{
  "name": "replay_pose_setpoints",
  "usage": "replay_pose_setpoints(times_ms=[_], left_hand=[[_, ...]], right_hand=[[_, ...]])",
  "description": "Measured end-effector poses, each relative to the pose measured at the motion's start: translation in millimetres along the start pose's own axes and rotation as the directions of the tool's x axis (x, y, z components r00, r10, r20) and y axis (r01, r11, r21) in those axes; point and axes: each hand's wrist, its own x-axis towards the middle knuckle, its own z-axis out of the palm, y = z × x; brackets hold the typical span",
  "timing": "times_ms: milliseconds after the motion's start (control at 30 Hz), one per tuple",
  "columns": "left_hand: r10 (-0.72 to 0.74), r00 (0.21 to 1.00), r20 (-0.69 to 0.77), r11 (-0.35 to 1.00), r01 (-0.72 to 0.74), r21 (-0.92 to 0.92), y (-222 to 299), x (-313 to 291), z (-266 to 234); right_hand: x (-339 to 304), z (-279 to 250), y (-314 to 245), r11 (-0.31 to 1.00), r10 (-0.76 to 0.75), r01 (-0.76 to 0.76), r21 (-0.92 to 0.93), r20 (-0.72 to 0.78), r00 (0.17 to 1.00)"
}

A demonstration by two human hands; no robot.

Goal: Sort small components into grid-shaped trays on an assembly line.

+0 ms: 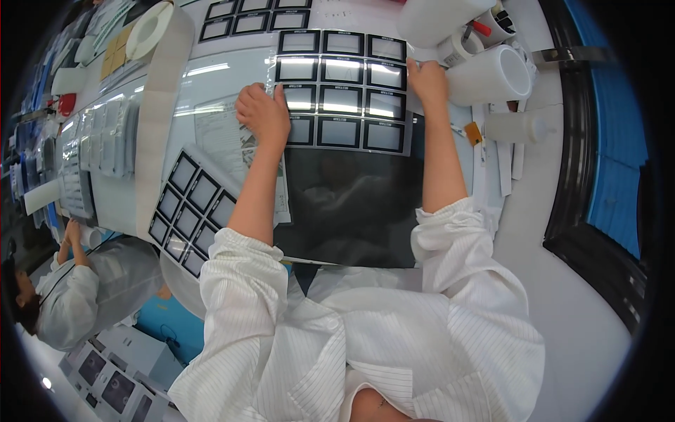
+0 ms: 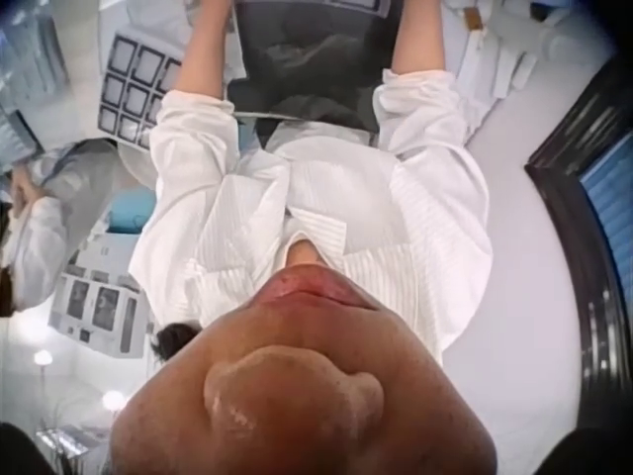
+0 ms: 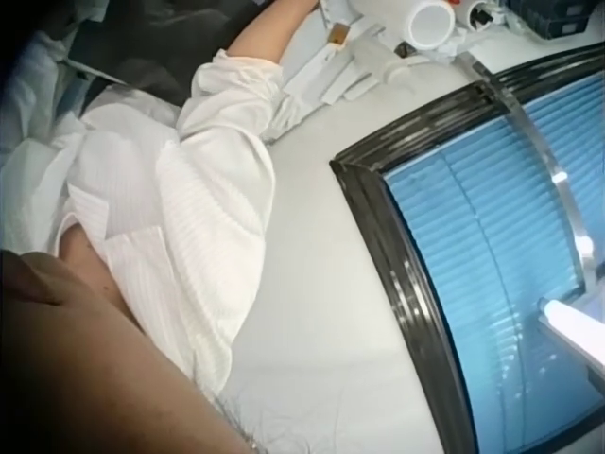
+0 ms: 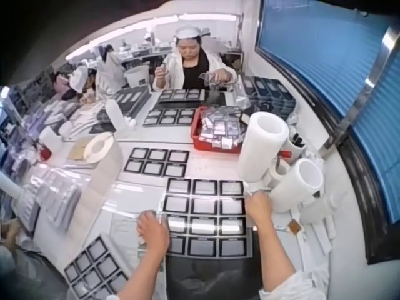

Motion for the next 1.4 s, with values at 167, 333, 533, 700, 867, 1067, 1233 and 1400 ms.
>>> replay_pose_setpoints(times_ms=[167,333,533,700,867,1067,1233,1400], left_hand=[[-0.119,0.993,-0.009,0.992,0.119,0.044,4.2,1.0,3.8],[-0.112,0.993,-0.034,0.993,0.113,0.027,7.4,-1.4,4.7],[-0.076,0.996,-0.052,0.997,0.074,-0.03,0.4,-1.2,7.5],[-0.075,0.997,-0.016,0.979,0.071,-0.19,-11.6,12.3,15.3],[0.055,0.779,0.625,0.812,0.329,-0.482,-51.1,46.3,-3.6],[0.242,0.436,0.867,0.474,0.726,-0.498,-27.8,22.0,-67.0],[0.207,0.24,0.948,0.615,0.722,-0.317,-28.2,-37.6,-124.8],[0.143,0.193,0.971,0.551,0.8,-0.24,-31.1,-146.5,-160.2]], right_hand=[[15.3,25.4,-2.7,0.998,0.022,-0.032,-0.054,-0.178,0.984],[30.3,24.1,-3.0,0.998,0.044,-0.041,0.044,-0.062,0.997],[3.0,5.1,-12.3,0.721,-0.096,-0.073,0.689,0.204,0.974],[-7.1,2.7,-3.5,0.393,-0.306,-0.012,0.919,0.144,0.941],[-28.9,-8.9,-0.7,0.116,-0.37,0.004,0.993,0.039,0.928],[-51.6,-21.7,18.4,0.255,-0.257,-0.042,0.966,0.11,0.96],[-133.7,-45.7,67.7,0.599,-0.078,-0.294,0.745,0.42,0.904],[-189.2,-90.9,94.6,0.866,0.041,-0.341,0.365,0.629,0.776]])
